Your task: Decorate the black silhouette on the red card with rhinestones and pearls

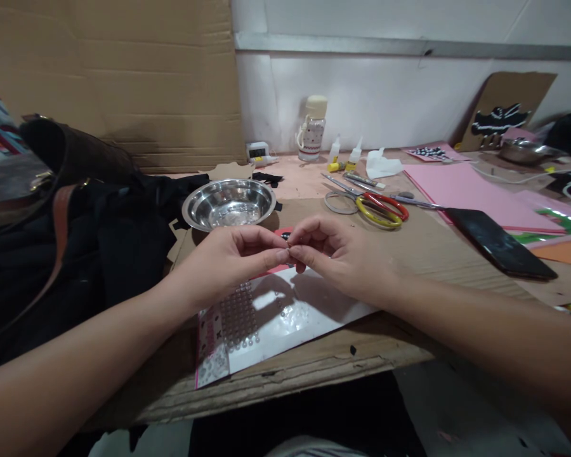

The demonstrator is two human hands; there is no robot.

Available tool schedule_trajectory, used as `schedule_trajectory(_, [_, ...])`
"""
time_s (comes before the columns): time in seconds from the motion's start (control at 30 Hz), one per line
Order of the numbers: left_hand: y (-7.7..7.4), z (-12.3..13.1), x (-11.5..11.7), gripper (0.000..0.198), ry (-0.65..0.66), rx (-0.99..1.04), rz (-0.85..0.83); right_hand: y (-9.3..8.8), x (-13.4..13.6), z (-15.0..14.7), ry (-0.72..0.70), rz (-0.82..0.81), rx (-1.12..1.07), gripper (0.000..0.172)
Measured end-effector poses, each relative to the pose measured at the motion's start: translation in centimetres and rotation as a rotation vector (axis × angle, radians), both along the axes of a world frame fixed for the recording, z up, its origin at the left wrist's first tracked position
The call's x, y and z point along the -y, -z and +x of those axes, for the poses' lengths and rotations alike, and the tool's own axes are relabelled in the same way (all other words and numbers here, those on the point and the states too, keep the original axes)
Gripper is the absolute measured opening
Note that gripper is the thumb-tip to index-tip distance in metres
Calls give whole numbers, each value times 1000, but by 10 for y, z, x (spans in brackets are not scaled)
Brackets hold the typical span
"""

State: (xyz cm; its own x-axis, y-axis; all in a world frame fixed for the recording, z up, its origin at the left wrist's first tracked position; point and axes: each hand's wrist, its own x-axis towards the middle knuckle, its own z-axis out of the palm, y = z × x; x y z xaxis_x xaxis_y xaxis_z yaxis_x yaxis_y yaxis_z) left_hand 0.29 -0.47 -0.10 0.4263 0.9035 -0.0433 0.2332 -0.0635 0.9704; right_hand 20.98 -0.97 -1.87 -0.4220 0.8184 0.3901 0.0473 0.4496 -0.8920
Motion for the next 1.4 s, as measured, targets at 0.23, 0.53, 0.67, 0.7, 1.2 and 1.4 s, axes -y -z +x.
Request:
schedule_trajectory(0.23, [2, -3, -3, 18, 47, 48, -2, 2, -1, 1, -7, 52, -30, 4])
schedule_trajectory(0.53, [4, 1, -3, 14, 57, 107, -81, 2, -1, 1, 20, 83, 66, 7])
schedule_trajectory(0.67, [8, 0, -5, 21, 74, 71, -54, 2, -1, 1, 14, 11, 46, 9])
schedule_trajectory(0.7, [8, 0, -5, 23, 75, 57, -44, 2, -1, 1, 9, -9, 44, 11])
schedule_trajectory(1.2, [9, 0, -4, 19, 92, 10, 8, -1, 2, 1, 18, 30, 156, 13])
schedule_trajectory(1.4, [9, 1, -4, 17, 95, 3, 24, -5, 4, 0, 34, 43, 188, 11])
